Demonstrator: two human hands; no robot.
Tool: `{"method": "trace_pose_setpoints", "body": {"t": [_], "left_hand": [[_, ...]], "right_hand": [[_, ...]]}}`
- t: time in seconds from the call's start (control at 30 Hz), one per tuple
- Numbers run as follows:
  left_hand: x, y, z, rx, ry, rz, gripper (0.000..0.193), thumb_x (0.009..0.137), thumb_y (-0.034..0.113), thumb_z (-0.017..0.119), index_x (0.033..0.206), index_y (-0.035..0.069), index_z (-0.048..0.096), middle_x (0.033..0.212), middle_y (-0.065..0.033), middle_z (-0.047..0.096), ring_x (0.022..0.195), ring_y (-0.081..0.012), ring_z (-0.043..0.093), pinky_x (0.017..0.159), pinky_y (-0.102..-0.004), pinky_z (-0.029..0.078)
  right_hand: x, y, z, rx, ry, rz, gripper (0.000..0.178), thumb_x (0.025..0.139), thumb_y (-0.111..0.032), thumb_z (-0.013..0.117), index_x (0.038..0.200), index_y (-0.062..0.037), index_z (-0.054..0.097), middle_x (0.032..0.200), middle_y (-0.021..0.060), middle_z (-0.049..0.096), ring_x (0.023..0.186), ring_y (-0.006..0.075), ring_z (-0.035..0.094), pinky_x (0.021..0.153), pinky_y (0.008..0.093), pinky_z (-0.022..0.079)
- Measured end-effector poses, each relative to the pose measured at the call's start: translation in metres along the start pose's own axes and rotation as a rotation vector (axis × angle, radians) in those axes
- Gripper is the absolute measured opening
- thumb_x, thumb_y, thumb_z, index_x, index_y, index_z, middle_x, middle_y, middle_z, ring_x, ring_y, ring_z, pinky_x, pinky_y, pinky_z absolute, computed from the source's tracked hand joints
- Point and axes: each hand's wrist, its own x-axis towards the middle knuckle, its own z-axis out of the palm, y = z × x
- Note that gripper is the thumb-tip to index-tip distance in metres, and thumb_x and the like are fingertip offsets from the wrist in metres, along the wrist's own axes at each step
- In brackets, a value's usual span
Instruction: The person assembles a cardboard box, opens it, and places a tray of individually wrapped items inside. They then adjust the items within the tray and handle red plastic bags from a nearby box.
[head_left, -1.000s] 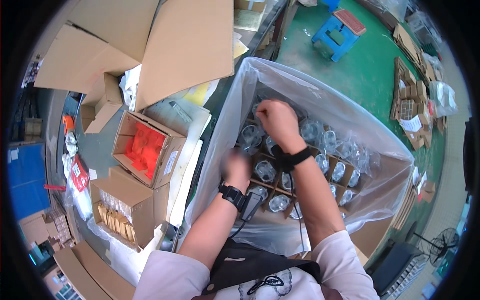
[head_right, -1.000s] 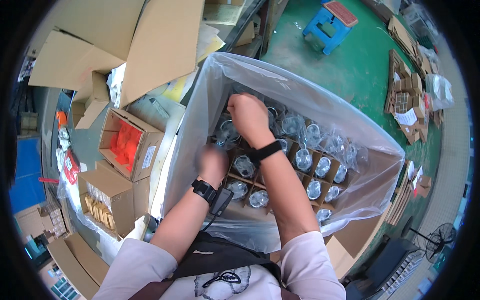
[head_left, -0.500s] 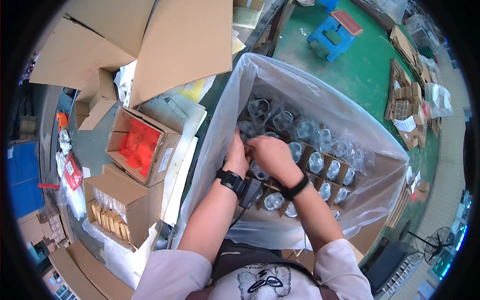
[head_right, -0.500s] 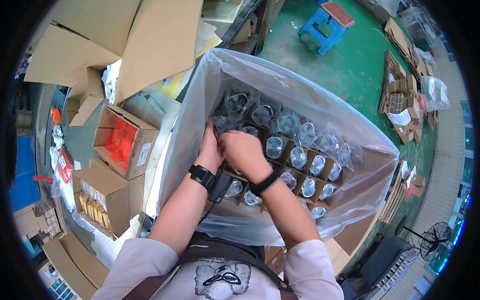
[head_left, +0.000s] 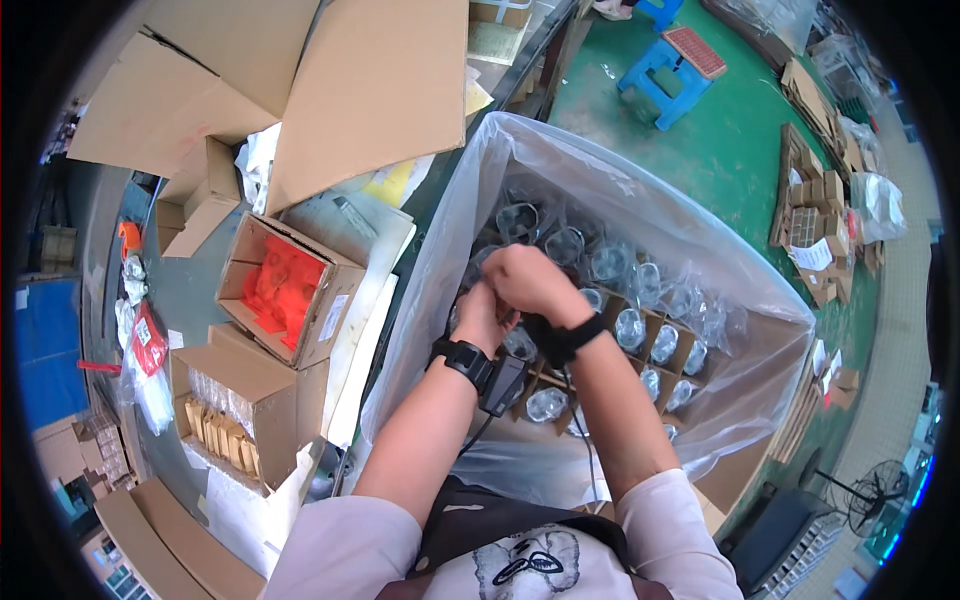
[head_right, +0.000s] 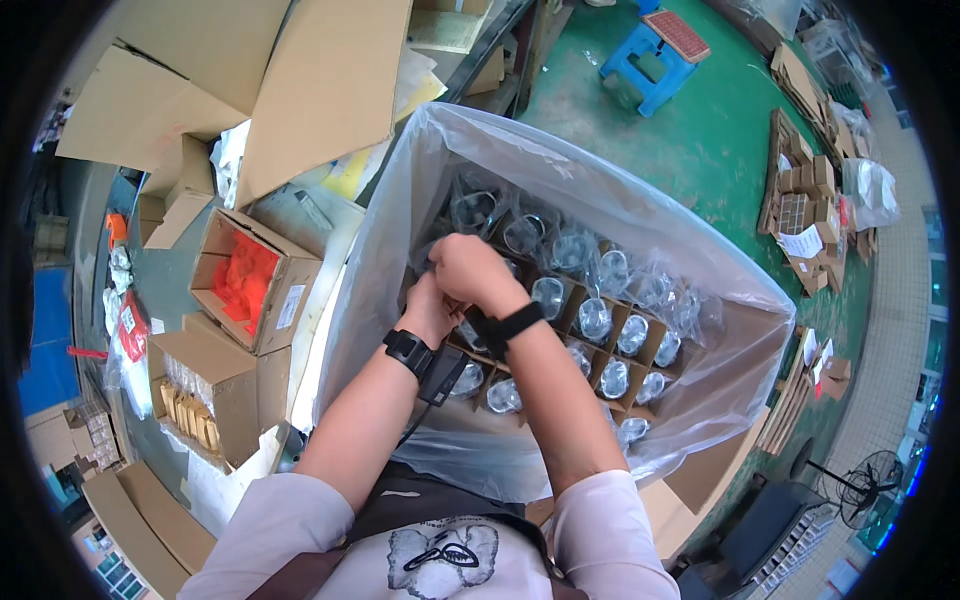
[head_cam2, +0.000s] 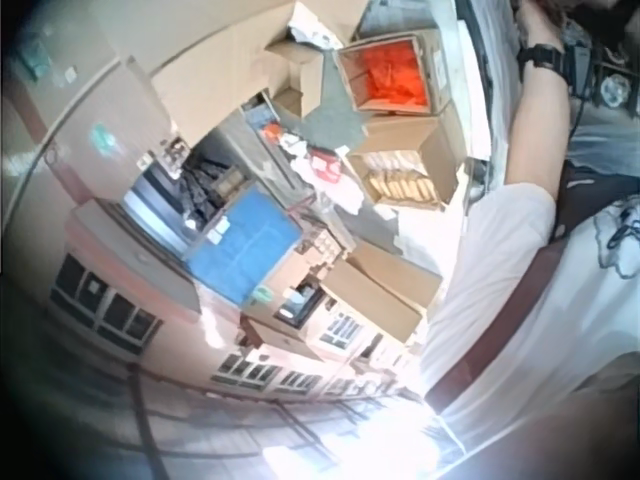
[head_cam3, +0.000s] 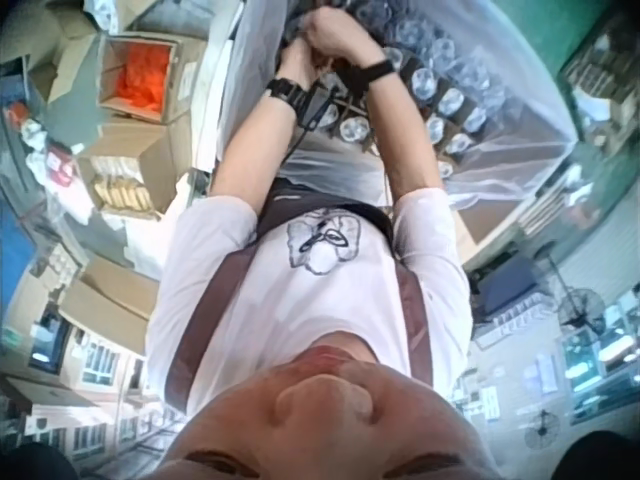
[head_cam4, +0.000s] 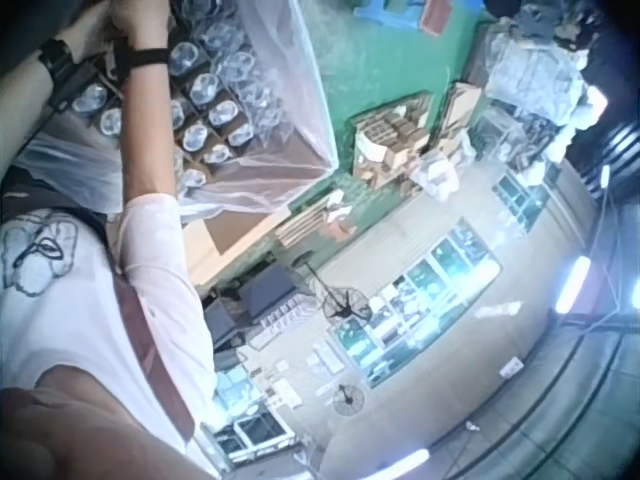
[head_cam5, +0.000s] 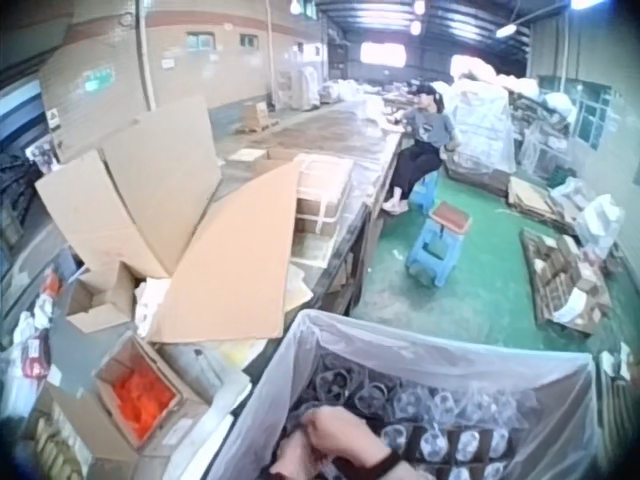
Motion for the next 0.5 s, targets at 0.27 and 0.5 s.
{"method": "trace_pose_setpoints", "body": {"t": [0.27,0.5], "left_hand": [[-0.006,-0.011,-0.028,0.363,0.238,0.231,0.018,0.089,0.022,0.049,0.1,0.008,0.053,0.071,-0.0013,0.047,0.059,-0.0126,0.049,0.055,-0.0324,0.05],[-0.028,-0.008,-0.015,0.081,0.225,0.21,0.023,0.088,0.028,0.06,0.1,0.009,0.052,0.069,-0.0018,0.048,0.056,-0.0116,0.049,0.048,-0.0299,0.048]], "right_hand": [[0.011,0.025,0.021,-0.386,-0.194,0.099,0.043,0.075,-0.008,0.056,0.118,-0.0034,0.059,0.109,0.0253,0.063,0.086,0.0374,0.067,0.072,0.0453,0.054],[-0.035,-0.047,-0.036,-0.27,0.5,-0.129,0.047,0.081,-0.01,0.061,0.126,-0.006,0.05,0.125,0.0235,0.055,0.093,0.0407,0.063,0.076,0.0457,0.052]]}}
